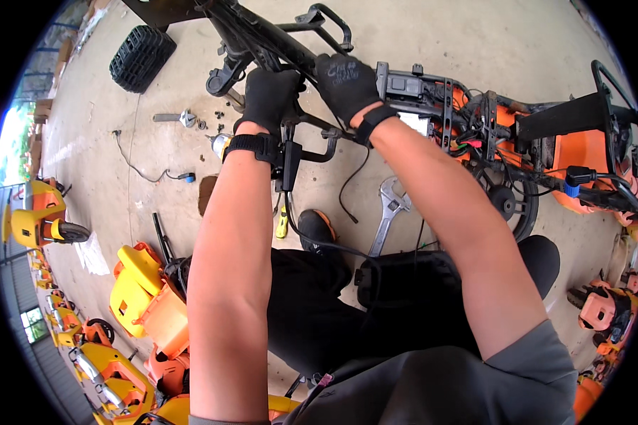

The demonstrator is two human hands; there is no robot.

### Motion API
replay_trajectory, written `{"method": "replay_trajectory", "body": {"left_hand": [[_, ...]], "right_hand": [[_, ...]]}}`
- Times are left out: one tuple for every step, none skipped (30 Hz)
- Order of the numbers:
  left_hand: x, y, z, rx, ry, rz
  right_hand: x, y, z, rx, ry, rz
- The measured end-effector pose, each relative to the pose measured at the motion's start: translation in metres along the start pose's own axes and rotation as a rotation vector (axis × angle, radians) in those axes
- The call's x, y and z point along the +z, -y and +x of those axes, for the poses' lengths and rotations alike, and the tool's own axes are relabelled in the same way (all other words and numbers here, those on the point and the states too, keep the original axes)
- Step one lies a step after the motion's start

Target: The person works on the internal components of a scooter chassis, handling wires and cables by hand and using a tool to manipulate a component on a central bracket.

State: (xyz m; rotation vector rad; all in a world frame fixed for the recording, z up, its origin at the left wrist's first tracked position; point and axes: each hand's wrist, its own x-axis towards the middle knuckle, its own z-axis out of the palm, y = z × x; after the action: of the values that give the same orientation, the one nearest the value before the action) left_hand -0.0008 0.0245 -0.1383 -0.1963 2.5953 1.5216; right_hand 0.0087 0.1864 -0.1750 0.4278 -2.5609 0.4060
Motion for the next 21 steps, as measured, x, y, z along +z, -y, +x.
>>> {"method": "replay_trajectory", "body": {"left_hand": [[-0.001,-0.001,0.000,-0.017,0.005,-0.044],[0.000,-0.001,-0.001,-0.033,0.010,-0.088],[0.000,0.002,-0.004,-0.057,0.010,-0.137],[0.002,0.004,-0.005,-0.003,-0.005,-0.176],[0.001,0.005,-0.005,-0.009,-0.017,-0.158],[0.001,-0.004,-0.007,-0.010,-0.018,-0.137],[0.001,-0.010,-0.008,-0.011,-0.018,-0.115],[0.005,-0.003,-0.004,0.011,-0.033,-0.111],[0.006,-0.007,-0.006,0.005,-0.048,-0.076],[0.006,-0.010,-0.008,-0.001,-0.061,-0.041],[0.007,-0.014,-0.009,-0.007,-0.074,-0.006],[0.004,-0.002,-0.005,0.064,-0.092,0.029],[0.004,-0.003,-0.003,0.139,-0.101,0.062],[0.004,-0.002,-0.003,0.087,-0.128,0.033],[0.005,-0.006,-0.006,0.034,-0.153,0.003],[0.006,-0.007,-0.005,0.005,-0.158,0.025],[0.007,-0.008,-0.006,-0.011,-0.131,0.002],[0.004,-0.008,-0.009,-0.032,-0.114,-0.019],[0.003,-0.009,-0.008,-0.045,-0.090,-0.045],[0.004,-0.007,-0.005,-0.040,-0.082,-0.071],[0.012,-0.011,0.002,-0.017,-0.060,-0.102]], "right_hand": [[-0.001,0.003,-0.003,0.029,0.005,0.035],[-0.002,0.005,-0.007,0.044,0.048,0.016],[-0.005,0.007,-0.011,0.054,0.098,-0.001],[-0.008,0.008,-0.014,0.039,0.131,-0.002],[-0.008,0.010,-0.012,0.046,0.148,-0.003],[-0.008,0.012,-0.009,0.066,0.163,-0.010],[-0.007,0.014,-0.006,0.087,0.177,-0.016],[-0.007,0.018,-0.008,0.088,0.165,-0.045],[-0.007,0.023,-0.015,0.089,0.156,-0.073],[-0.005,0.028,-0.018,0.092,0.146,-0.102],[-0.002,0.031,-0.019,0.104,0.158,-0.119],[0.002,0.041,-0.019,0.108,0.167,-0.126],[0.008,0.044,-0.021,0.123,0.175,-0.142],[0.016,0.045,-0.023,0.129,0.092,-0.167],[0.017,0.046,-0.024,0.149,0.068,-0.165],[0.019,0.047,-0.026,0.169,0.044,-0.163],[0.020,0.046,-0.027,0.188,0.021,-0.159],[0.018,0.042,-0.027,0.089,0.067,-0.051],[0.013,0.024,-0.027,-0.007,0.109,0.047],[0.007,0.002,-0.025,-0.104,0.151,0.146],[0.023,-0.048,-0.018,-0.379,0.021,0.149]]}}
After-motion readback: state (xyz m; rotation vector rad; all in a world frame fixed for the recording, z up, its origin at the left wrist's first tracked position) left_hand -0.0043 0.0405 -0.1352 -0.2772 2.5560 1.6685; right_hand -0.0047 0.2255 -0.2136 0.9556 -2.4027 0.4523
